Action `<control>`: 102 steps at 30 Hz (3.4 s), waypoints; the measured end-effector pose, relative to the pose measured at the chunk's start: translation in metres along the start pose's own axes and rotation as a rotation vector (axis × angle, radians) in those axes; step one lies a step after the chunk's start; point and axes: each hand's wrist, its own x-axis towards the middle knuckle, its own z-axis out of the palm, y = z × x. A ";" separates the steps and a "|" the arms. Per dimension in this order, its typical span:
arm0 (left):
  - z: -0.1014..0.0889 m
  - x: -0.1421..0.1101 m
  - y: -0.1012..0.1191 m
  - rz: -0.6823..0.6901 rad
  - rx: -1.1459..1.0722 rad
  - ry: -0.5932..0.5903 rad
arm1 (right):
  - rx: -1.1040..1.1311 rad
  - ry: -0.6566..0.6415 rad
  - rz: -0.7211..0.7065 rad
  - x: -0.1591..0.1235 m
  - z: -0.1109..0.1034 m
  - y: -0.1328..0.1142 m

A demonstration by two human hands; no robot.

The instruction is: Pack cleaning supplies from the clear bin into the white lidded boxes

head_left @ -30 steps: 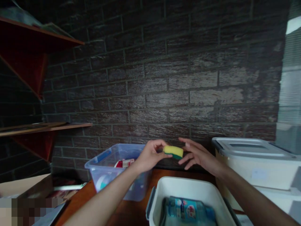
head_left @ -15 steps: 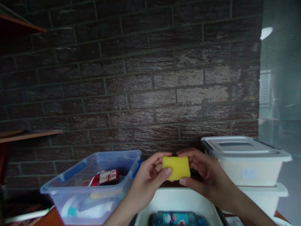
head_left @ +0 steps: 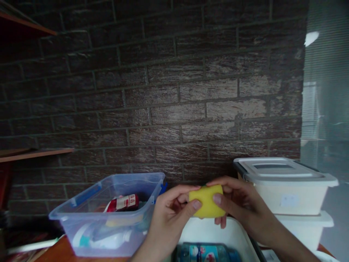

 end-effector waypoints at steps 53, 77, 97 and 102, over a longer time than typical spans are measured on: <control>-0.012 0.006 -0.010 -0.199 -0.162 -0.002 | -0.026 0.004 0.112 0.001 0.001 0.011; -0.003 -0.001 -0.005 0.014 -0.031 -0.022 | 0.046 -0.187 0.058 0.004 -0.011 0.023; -0.007 -0.005 -0.010 0.022 0.118 -0.043 | -0.129 -0.101 -0.052 0.004 -0.012 0.017; -0.008 0.001 -0.017 -0.063 -0.016 -0.067 | -0.142 0.022 -0.008 0.001 -0.009 0.011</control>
